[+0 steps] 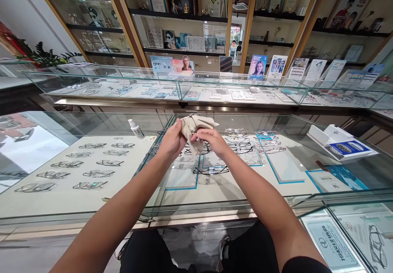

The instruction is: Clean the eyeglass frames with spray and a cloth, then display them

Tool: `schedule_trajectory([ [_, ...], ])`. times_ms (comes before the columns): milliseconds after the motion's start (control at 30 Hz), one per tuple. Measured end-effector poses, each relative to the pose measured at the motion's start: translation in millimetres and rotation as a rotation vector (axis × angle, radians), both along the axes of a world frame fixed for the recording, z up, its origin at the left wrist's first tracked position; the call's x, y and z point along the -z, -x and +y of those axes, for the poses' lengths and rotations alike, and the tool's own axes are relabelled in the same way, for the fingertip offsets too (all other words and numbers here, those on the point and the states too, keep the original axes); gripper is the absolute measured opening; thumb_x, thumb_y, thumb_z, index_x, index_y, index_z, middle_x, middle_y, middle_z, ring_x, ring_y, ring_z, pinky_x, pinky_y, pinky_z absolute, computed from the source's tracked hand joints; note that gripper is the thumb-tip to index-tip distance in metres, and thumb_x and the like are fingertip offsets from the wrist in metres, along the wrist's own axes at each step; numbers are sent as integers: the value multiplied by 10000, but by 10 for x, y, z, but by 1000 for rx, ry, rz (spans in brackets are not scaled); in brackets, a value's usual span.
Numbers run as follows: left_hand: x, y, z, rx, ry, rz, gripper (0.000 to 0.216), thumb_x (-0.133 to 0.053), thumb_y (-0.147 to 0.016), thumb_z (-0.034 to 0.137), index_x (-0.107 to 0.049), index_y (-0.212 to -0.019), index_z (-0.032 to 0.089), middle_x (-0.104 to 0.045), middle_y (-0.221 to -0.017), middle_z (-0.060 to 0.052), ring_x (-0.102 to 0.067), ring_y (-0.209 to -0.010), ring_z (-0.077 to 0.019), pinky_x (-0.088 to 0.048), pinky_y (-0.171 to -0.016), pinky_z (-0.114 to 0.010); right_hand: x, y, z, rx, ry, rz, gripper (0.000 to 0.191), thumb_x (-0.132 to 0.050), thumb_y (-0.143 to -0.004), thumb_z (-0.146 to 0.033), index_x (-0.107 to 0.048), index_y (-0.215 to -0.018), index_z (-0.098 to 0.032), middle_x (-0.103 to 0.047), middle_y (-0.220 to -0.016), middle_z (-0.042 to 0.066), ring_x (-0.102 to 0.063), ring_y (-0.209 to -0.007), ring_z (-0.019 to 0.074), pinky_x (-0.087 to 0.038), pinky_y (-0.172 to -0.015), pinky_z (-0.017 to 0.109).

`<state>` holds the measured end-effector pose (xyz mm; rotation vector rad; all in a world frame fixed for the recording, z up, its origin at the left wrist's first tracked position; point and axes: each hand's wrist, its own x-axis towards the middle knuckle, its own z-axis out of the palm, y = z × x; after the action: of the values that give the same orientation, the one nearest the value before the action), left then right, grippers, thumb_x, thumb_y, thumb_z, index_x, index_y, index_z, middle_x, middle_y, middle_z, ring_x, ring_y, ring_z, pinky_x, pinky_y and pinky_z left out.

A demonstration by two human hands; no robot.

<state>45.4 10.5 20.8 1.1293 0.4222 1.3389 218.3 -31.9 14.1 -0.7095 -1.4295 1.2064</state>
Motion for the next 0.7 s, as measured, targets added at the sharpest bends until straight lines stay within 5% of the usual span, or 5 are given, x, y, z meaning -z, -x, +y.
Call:
schedule_trajectory([
  [267,115,35,58,7,-105,252,660,-781,-885,824,-754,-904,165,-718,-754,-24,-629,-726,-159,-500,-694,-257,-141,-196,20,252,-85,127,235,-795,-851,-475,-862,-819,-252,-628,-1025,49,-557,-976,211,-451,-860,334],
  [400,89,14,-59,114,-168,374,680,-735,-912,837,-772,-933,159,-754,-841,-44,-643,-811,-174,-508,-783,-264,-180,-184,4,209,-19,147,289,-849,-798,-519,-839,-786,-231,-597,-1100,53,-567,-1025,211,-468,-850,322],
  [700,83,-17,-157,236,-128,386,694,-759,-878,850,-733,-860,156,-672,-767,-14,-545,-729,-146,-435,-689,-255,-126,-118,-14,117,-51,80,375,-885,-831,-628,-867,-873,-256,-710,-1145,70,-627,-1180,248,-503,-1081,368],
])
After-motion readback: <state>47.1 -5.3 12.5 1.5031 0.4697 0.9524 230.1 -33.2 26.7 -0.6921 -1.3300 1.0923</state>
